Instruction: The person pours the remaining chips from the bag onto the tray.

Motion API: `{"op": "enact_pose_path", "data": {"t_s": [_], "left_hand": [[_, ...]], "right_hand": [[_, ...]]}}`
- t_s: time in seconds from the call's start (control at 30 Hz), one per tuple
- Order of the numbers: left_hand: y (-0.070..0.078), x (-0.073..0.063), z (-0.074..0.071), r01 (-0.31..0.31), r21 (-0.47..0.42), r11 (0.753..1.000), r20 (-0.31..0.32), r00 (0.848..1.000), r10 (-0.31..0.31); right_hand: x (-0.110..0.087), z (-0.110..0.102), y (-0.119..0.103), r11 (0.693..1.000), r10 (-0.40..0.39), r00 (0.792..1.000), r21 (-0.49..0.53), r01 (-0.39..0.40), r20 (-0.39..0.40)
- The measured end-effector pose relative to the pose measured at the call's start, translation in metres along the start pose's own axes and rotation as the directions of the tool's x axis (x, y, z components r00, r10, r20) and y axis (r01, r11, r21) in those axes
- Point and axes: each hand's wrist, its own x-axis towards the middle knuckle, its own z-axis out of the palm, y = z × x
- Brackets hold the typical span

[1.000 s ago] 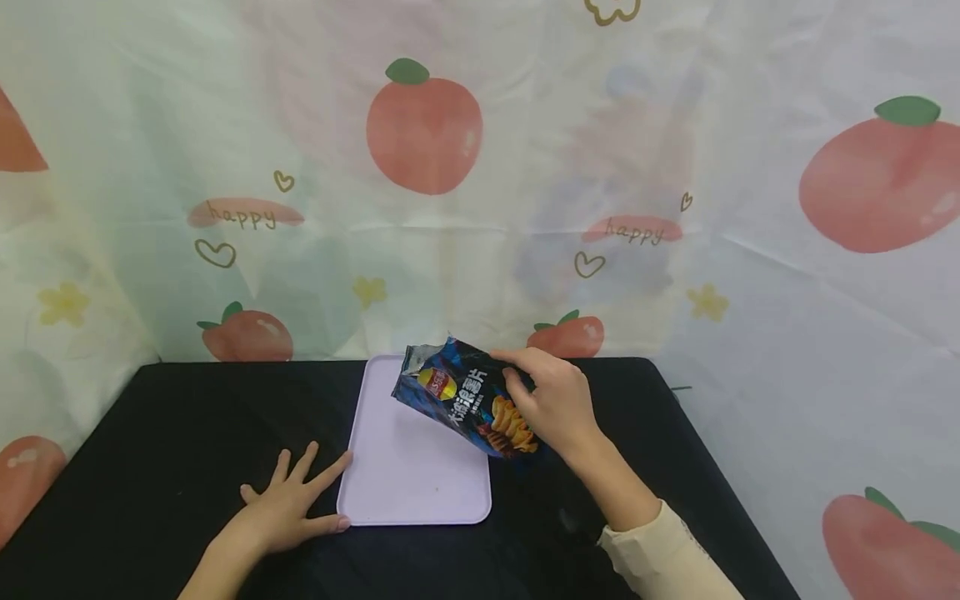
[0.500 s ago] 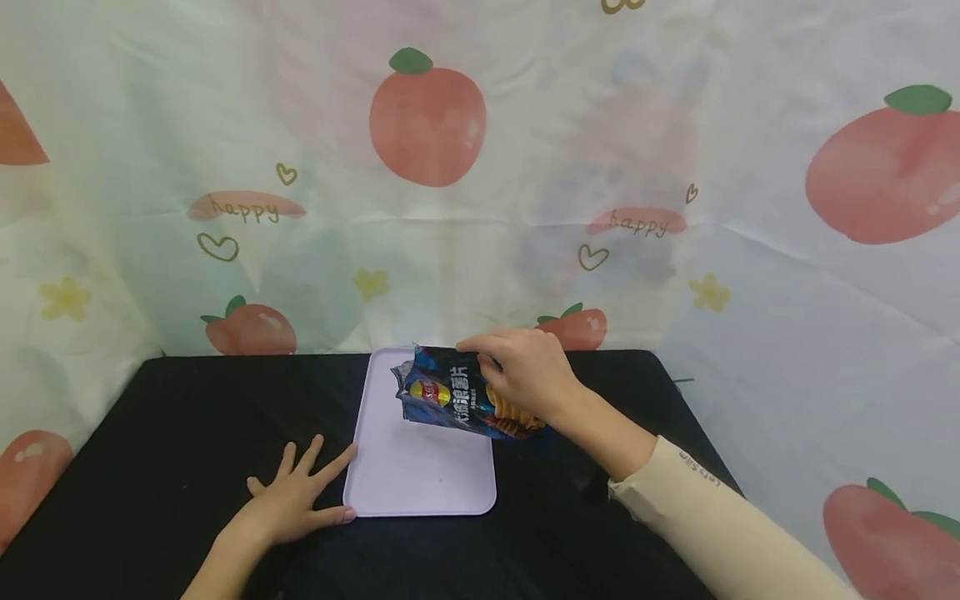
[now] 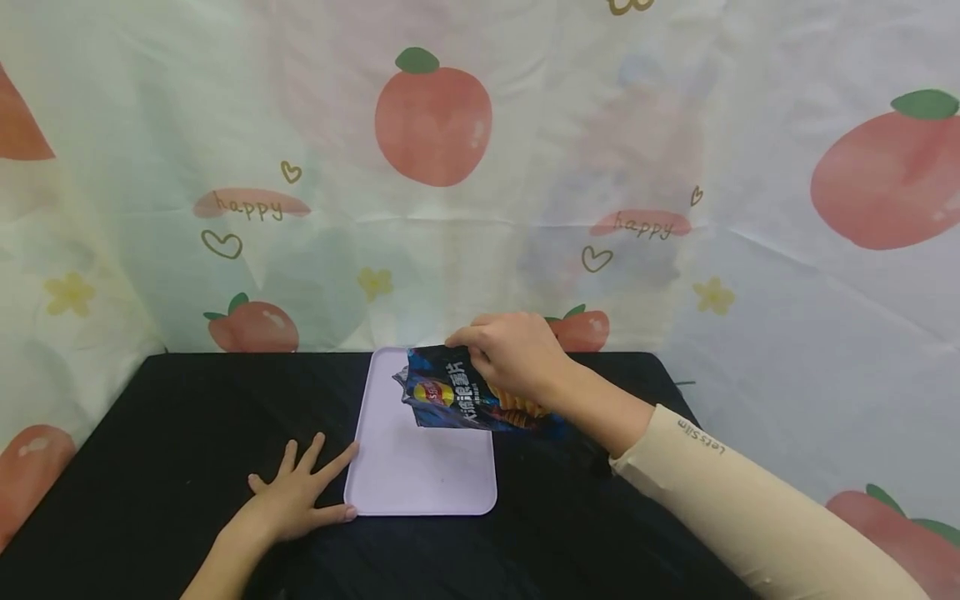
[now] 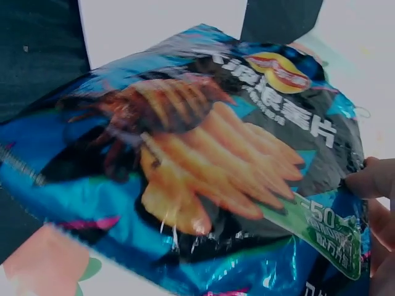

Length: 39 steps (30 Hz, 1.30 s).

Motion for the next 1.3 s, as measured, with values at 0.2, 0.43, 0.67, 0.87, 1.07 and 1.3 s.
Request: {"op": "enact_pose_path", "data": {"t_s": [0.2, 0.43, 0.67, 0.87, 1.07, 1.3], "left_hand": [[-0.001, 0.0, 0.001, 0.008, 0.01, 1.0, 0.0, 1.0, -0.008], [-0.002, 0.0, 0.0, 0.005, 0.007, 1.0, -0.001, 1.0, -0.005], [-0.001, 0.0, -0.002, -0.001, 0.007, 1.0, -0.002, 1.0, 0.001], [-0.002, 0.002, -0.002, -0.006, 0.009, 1.0, -0.01, 1.0, 0.007], [-0.001, 0.002, -0.001, -0.004, 0.01, 1.0, -0.003, 1.0, 0.004], [-0.001, 0.001, 0.0, -0.007, 0.005, 1.0, 0.004, 1.0, 0.007]], "right_hand": [[0.008, -0.003, -0.003, 1.0, 0.003, 0.999, -0.03, -0.001, 0.042], [0.015, -0.004, -0.006, 0.999, -0.031, 0.998, -0.03, 0.033, 0.061], [0.019, -0.007, -0.007, 0.999, -0.01, 0.996, -0.04, 0.014, 0.093], [0.023, -0.009, -0.008, 0.999, 0.014, 0.988, -0.05, -0.006, 0.154], [0.025, -0.01, -0.009, 0.998, 0.006, 0.99, -0.059, 0.002, 0.143], [0.024, -0.01, -0.01, 0.998, 0.001, 0.99, -0.06, 0.007, 0.14]]}}
